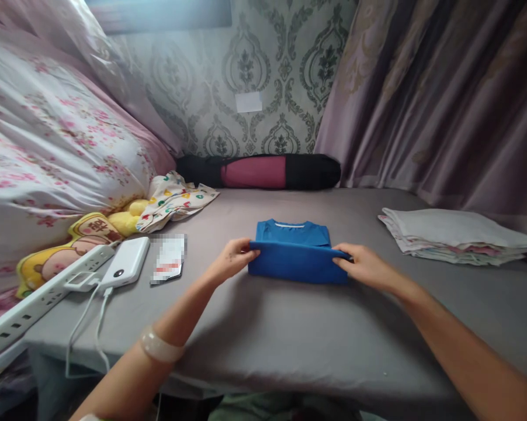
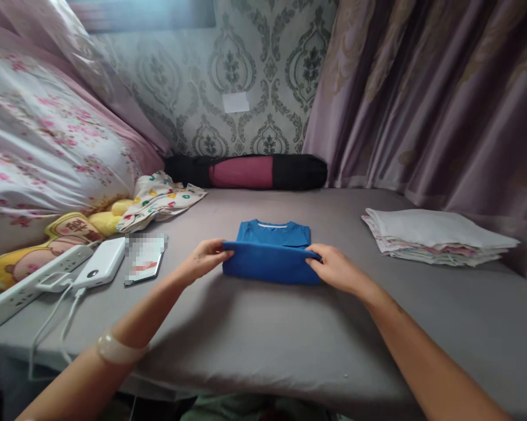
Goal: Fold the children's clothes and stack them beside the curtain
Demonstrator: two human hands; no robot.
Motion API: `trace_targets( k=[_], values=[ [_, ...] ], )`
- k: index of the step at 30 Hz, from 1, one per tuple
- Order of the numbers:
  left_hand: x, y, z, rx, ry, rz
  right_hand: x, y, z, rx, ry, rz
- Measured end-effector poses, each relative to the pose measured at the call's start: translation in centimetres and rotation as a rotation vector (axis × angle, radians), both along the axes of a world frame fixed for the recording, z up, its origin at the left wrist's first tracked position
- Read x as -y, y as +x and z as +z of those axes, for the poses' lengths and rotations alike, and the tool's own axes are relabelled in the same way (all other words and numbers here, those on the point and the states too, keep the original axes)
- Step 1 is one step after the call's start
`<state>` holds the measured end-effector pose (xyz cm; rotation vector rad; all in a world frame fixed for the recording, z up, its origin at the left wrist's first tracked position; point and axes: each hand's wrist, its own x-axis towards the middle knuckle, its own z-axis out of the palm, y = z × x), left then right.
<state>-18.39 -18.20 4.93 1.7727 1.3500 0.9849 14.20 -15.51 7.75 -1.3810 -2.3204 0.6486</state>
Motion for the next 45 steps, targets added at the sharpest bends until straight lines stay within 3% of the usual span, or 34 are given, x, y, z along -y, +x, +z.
trace_targets(
  k=[4,8,16,22,31,45],
  values=[
    [-3.6,1.4,-1.9,0.126,-0.094,0.181,-3.7,-0.9,-2.4,-0.047,0.009,-0.206],
    [-7.0,2.6,-3.0,-0.059,-0.09,0.4,-7.1,-2.0,-4.5,0.048,0.012,-0.391],
    [-10.9,4.1,-3.4,-0.418,-0.063,0.539,-10.6,-4.2,-4.4,0.221,-0.032,-0.523],
    [-12.4,4.9,-3.9,-0.525,-0.039,0.559,-11.3,-5.6,-4.4,0.273,0.02,-0.568],
    [-13.9,5.5,-5.2,-0.624,-0.035,0.612,-12.4,-6.4,-5.8,0.349,0.08,-0.64],
    [-13.4,5.8,-5.2,-0.64,-0.023,0.677,-13.1,-6.5,-7.2,0.262,0.107,-0.76]
  ],
)
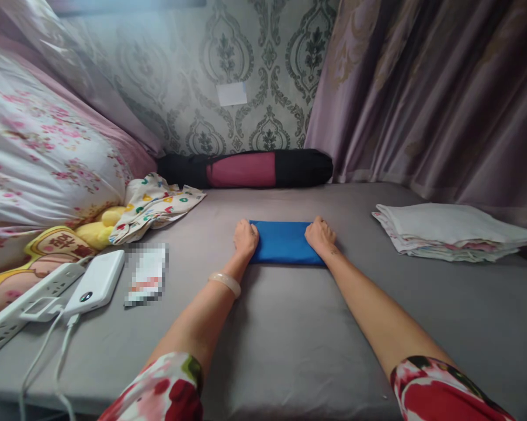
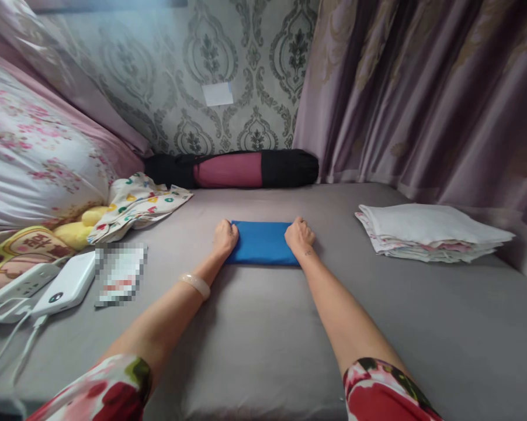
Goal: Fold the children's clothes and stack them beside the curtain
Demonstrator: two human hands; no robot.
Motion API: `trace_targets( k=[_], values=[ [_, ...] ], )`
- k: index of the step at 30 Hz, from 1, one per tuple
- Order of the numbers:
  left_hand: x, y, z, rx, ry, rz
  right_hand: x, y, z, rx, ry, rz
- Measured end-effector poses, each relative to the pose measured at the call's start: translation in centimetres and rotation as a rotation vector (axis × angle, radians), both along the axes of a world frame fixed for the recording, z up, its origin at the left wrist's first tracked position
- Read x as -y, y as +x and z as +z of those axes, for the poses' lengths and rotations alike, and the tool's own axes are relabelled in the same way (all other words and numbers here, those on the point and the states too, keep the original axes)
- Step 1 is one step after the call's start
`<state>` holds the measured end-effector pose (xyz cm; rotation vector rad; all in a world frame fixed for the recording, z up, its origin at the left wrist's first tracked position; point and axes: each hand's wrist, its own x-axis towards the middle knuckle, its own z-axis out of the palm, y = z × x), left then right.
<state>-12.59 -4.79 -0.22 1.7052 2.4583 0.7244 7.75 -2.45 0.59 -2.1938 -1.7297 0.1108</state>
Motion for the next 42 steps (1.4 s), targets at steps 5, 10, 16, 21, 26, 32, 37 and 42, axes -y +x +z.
trace_targets(
  k=[5,10,16,21,26,32,37,42],
  values=[
    [0.2,-0.3,1.2,0.075,-0.07,0.05,-0.1,0.8,1.6,-0.086,-0.112,0.014],
    [1.3,1.3,2.1,-0.111,0.032,-0.138,1.5,-1.0,2.2,0.077,0.068,0.172],
    [3.1,4.2,0.3,-0.306,-0.051,-0.468,4.4,-4.3,0.2,0.19,-0.046,0.522],
    [3.3,4.0,-0.9,-0.302,-0.097,-0.461,4.7,-4.4,-0.4,0.188,-0.133,0.484],
    [3.1,4.1,-0.7,-0.267,-0.196,-0.448,4.6,-4.4,-0.3,0.175,-0.166,0.472],
    [2.6,4.3,0.8,-0.206,-0.222,-0.447,3.9,-4.1,0.6,0.111,-0.222,0.487],
    [1.9,3.5,0.5,-0.232,-0.028,-0.388,3.7,-2.9,0.3,0.144,-0.068,0.408],
    [1.5,3.0,-1.0,-0.208,-0.094,-0.361,3.5,-2.4,-0.7,0.156,-0.121,0.378]
  ],
)
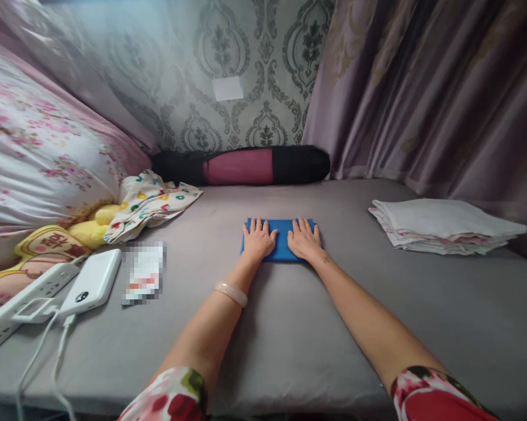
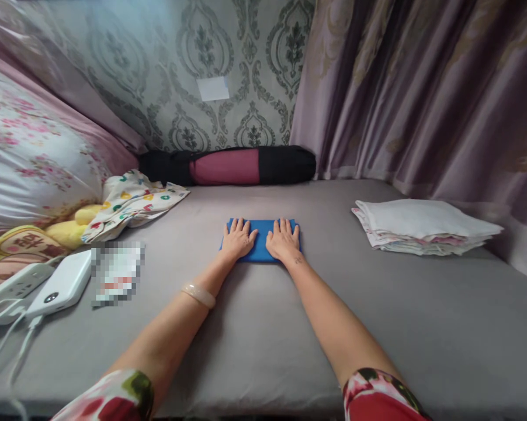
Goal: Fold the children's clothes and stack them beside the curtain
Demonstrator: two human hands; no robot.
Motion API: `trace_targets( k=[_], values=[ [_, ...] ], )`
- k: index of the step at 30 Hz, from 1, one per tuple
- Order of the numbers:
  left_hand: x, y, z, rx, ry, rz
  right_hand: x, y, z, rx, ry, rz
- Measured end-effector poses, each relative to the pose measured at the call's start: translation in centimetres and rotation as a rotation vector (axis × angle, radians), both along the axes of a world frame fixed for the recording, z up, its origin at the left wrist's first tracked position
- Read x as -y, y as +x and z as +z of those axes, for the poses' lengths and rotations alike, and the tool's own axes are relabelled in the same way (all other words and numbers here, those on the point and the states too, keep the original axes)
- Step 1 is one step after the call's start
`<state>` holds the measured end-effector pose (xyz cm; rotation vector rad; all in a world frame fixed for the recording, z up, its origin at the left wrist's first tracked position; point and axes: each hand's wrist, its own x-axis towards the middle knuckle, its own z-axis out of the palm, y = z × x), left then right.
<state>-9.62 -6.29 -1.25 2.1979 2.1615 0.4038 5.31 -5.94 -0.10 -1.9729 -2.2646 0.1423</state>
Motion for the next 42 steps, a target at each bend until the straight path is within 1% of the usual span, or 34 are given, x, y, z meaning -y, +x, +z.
trace_targets(
  k=[3,6,8,12,14,16,18,23,25,28,30,32,34,37,39,42],
  values=[
    [0.0,0.0,-0.2,-0.005,0.005,0.0,-0.2,-0.1,-0.2,-0.002,0.006,-0.004],
    [0.2,0.0,0.0,0.023,0.012,0.011,-0.4,0.0,-0.3,-0.028,-0.005,-0.008],
    [0.4,-0.2,0.2,0.05,0.029,0.045,-0.4,0.2,-0.2,-0.05,-0.002,-0.034],
    [0.8,-1.2,0.4,0.076,0.094,0.144,-0.4,1.3,-0.1,-0.036,0.048,-0.131],
    [0.8,-1.9,0.3,0.086,0.063,0.155,-0.3,1.8,-0.1,-0.035,0.013,-0.144],
    [0.7,-2.4,0.2,0.107,-0.019,0.146,-0.3,2.1,-0.1,-0.053,-0.032,-0.138],
    [0.5,-2.7,0.0,0.126,-0.084,0.137,-0.3,2.3,-0.1,-0.063,-0.044,-0.137],
    [0.5,-2.6,0.0,0.154,-0.091,0.145,-0.3,2.3,-0.1,-0.061,-0.042,-0.143],
    [0.7,-2.4,0.2,0.147,-0.043,0.163,-0.2,2.1,0.2,-0.044,-0.016,-0.144],
    [1.2,-2.0,0.6,0.11,0.12,0.202,0.6,1.0,0.9,-0.004,0.09,-0.102],
    [1.5,-1.7,0.9,0.1,0.214,0.217,1.4,-0.3,1.2,-0.004,0.127,-0.021],
    [1.6,-1.7,1.2,0.131,0.246,0.231,2.3,-1.8,1.1,-0.021,0.102,0.071],
    [1.5,-2.0,1.4,0.21,0.248,0.257,3.1,-2.9,0.7,-0.03,0.065,0.135],
    [1.0,-3.3,1.5,0.44,0.282,0.352,3.8,-3.5,0.1,-0.017,0.023,0.157],
    [0.5,-4.4,1.4,0.664,0.322,0.443,4.0,-3.4,0.0,-0.007,0.0,0.154],
    [-0.3,-6.0,1.1,1.089,0.371,0.545,3.9,-3.3,0.6,-0.005,-0.047,0.153]
  ],
)
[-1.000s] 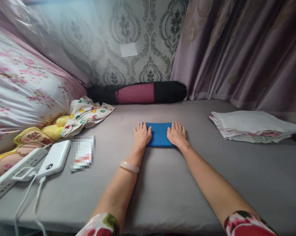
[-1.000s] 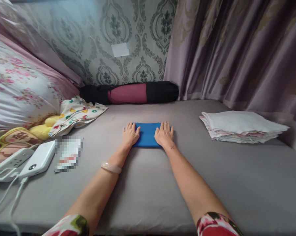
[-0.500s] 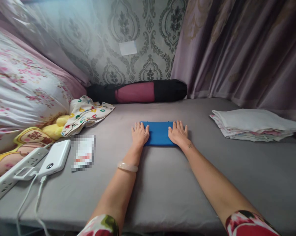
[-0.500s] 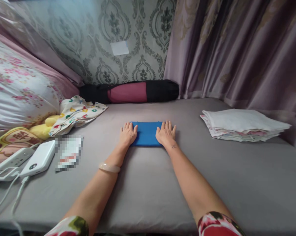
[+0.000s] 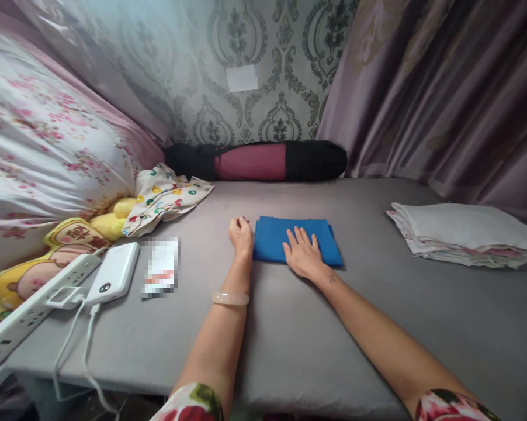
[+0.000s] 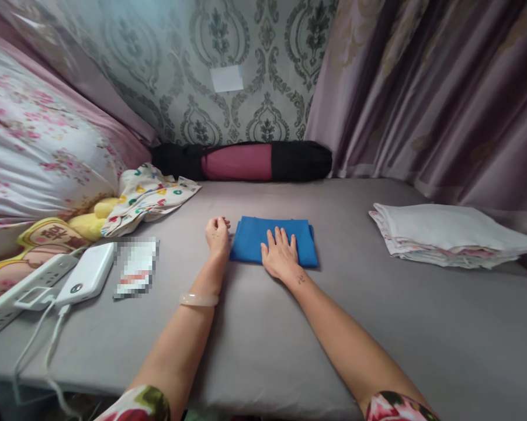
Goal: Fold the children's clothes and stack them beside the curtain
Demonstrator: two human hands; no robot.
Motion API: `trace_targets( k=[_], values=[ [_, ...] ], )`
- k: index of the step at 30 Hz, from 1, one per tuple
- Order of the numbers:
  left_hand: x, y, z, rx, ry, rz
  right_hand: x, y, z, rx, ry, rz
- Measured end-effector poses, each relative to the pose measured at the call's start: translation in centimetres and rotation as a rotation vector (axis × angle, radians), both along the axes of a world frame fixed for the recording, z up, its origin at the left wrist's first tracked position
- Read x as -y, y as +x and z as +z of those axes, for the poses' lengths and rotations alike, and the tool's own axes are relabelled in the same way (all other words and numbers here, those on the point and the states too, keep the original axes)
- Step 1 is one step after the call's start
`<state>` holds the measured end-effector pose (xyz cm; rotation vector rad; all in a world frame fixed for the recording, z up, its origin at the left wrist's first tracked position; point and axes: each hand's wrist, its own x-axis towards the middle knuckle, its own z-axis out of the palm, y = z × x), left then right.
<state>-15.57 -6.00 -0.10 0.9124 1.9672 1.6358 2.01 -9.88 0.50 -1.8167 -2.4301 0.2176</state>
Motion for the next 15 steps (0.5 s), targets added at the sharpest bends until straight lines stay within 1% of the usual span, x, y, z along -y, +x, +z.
trace_targets(
  k=[3,5,7,9,11,13,15],
  values=[
    [-0.4,-1.2,-0.1,0.37,0.148,0.009,-0.4,-0.8,1.0,-0.014,-0.045,-0.008],
    [-0.5,-1.9,0.0,0.563,0.211,-0.025,-0.9,-2.0,1.5,-0.033,-0.03,0.005],
    [-0.4,-2.8,0.1,0.725,0.24,-0.068,-1.6,-3.4,1.7,-0.049,-0.007,0.027],
    [-0.2,-3.7,0.2,0.847,0.268,-0.081,-2.3,-4.6,1.5,-0.058,-0.003,0.038],
    [0.0,-4.5,0.2,0.954,0.306,-0.056,-2.9,-5.3,0.9,-0.061,-0.012,0.03],
    [0.1,-4.8,0.3,1.048,0.335,-0.03,-3.3,-5.6,0.3,-0.066,-0.021,0.014],
    [0.2,-4.8,0.5,1.129,0.349,-0.037,-3.4,-5.6,-0.2,-0.072,-0.02,0.001]
  ],
)
